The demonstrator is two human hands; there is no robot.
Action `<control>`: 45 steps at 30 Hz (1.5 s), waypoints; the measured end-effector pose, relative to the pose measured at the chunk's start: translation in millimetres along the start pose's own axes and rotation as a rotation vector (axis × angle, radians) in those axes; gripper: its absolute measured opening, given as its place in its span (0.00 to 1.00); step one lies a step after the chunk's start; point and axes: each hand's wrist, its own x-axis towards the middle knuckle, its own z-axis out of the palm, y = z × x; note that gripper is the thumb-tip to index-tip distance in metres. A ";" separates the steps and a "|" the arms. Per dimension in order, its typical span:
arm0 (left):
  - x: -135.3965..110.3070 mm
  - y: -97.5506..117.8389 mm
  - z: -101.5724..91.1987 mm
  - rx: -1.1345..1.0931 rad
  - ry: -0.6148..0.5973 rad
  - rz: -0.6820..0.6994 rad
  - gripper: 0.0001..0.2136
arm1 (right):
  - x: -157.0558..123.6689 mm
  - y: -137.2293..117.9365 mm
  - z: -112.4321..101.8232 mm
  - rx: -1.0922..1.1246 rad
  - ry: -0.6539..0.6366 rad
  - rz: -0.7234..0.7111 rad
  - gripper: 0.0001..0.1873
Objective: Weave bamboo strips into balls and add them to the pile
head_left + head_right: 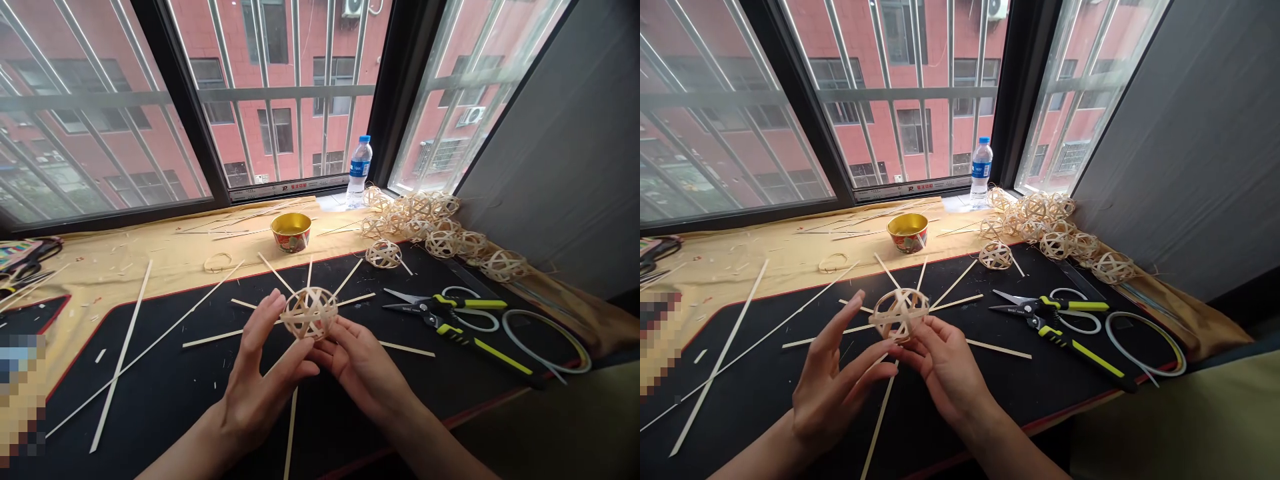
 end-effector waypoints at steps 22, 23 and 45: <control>4.8 2.7 4.5 -0.267 0.036 -0.412 0.08 | -9.2 -3.6 -13.5 -1.237 0.155 -0.809 0.11; 4.7 2.4 4.6 -0.295 0.021 -0.436 0.08 | -9.2 -6.6 -14.1 -1.273 0.149 -0.852 0.12; 14.7 9.3 1.0 -0.669 -0.124 -0.820 0.07 | -5.7 -20.8 -18.5 -1.381 -0.103 -1.166 0.08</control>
